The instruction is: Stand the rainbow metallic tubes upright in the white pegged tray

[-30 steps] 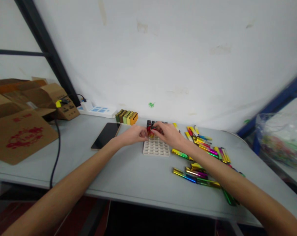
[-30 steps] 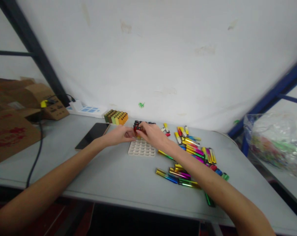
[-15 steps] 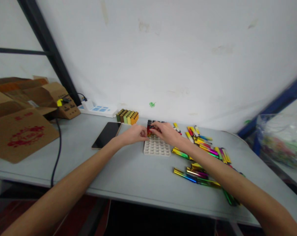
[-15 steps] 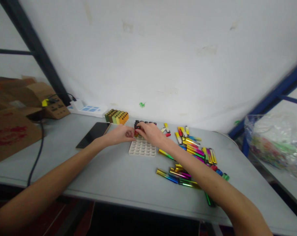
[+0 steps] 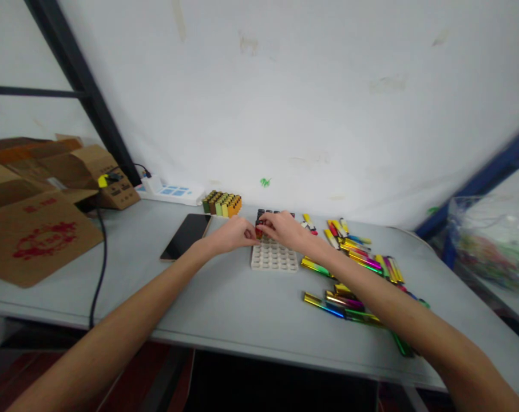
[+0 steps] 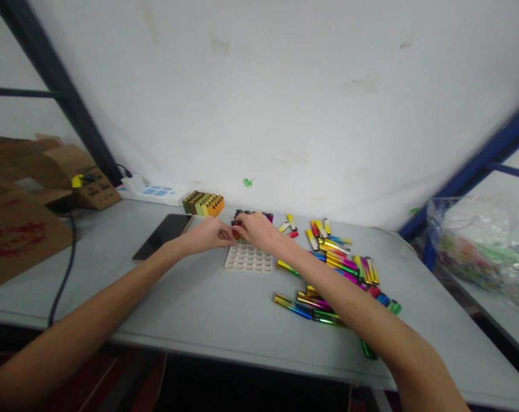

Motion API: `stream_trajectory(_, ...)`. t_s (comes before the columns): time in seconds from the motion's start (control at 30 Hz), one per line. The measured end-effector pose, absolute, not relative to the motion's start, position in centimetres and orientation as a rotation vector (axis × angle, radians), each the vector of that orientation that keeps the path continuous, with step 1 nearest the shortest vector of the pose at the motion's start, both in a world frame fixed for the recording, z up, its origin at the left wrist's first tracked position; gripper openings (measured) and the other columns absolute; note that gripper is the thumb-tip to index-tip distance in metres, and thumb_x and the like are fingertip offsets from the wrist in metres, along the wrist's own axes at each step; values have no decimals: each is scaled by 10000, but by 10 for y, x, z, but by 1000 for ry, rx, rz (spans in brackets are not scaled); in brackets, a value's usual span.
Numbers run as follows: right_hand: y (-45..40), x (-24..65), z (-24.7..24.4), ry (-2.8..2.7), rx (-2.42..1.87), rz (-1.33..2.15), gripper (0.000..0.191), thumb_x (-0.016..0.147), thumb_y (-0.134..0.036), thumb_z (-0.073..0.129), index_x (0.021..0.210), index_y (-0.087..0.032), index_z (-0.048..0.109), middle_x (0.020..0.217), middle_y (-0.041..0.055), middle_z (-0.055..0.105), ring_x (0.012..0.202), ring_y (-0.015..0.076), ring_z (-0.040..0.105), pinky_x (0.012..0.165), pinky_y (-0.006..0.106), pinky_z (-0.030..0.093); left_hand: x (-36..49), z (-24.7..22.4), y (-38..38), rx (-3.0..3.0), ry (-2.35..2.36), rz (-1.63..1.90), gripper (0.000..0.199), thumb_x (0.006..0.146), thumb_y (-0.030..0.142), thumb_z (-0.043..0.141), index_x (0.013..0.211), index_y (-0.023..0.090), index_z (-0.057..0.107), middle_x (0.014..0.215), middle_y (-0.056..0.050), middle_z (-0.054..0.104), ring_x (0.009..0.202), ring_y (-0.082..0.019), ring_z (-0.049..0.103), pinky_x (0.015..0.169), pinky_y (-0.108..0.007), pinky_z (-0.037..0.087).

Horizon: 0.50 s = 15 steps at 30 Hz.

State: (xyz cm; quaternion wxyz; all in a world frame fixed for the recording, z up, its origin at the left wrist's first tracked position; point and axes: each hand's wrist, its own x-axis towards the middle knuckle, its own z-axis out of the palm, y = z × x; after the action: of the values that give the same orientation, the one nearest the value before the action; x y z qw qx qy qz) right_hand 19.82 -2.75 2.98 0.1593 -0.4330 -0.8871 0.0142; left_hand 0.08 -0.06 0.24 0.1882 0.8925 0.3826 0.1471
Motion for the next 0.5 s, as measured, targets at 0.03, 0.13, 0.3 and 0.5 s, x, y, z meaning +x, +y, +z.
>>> stream_trajectory(0.03, -28, 198, 29, -2541, -1247, 36, 192, 998, -256, 551, 982, -145, 708, 824, 77, 755, 697, 169, 653, 638, 264, 371, 0, 3, 0, 2511, 1067, 412, 192, 801, 358, 684, 755, 192, 767, 739, -22, 769, 692, -166, 681, 647, -234, 433)
stream_trajectory(0.13, -28, 198, 29, -2559, -1267, 10, 193, 993, -286, 568, 988, -161, 716, 838, 78, 758, 697, 172, 663, 620, 264, 369, -5, 7, 0, 2502, 1049, 388, 214, 799, 380, 673, 743, 195, 765, 709, -17, 760, 680, -170, 670, 638, -236, 425)
stream_trajectory(0.3, -24, 200, 29, -2572, -1312, -31, 229, 986, -336, 580, 962, -170, 736, 849, 106, 759, 705, 195, 678, 615, 272, 385, -13, 14, 1, 2516, 1115, 358, 233, 793, 363, 647, 703, 175, 750, 617, -10, 710, 611, -152, 617, 589, -233, 381)
stream_trajectory(0.5, -22, 200, 30, -2539, -1347, 23, 285, 975, -376, 593, 888, -158, 756, 821, 108, 760, 681, 189, 674, 601, 270, 402, -17, 18, 0, 2620, 1147, 361, 410, 847, 458, 568, 564, 171, 640, 462, 32, 501, 490, -111, 444, 530, -258, 283)
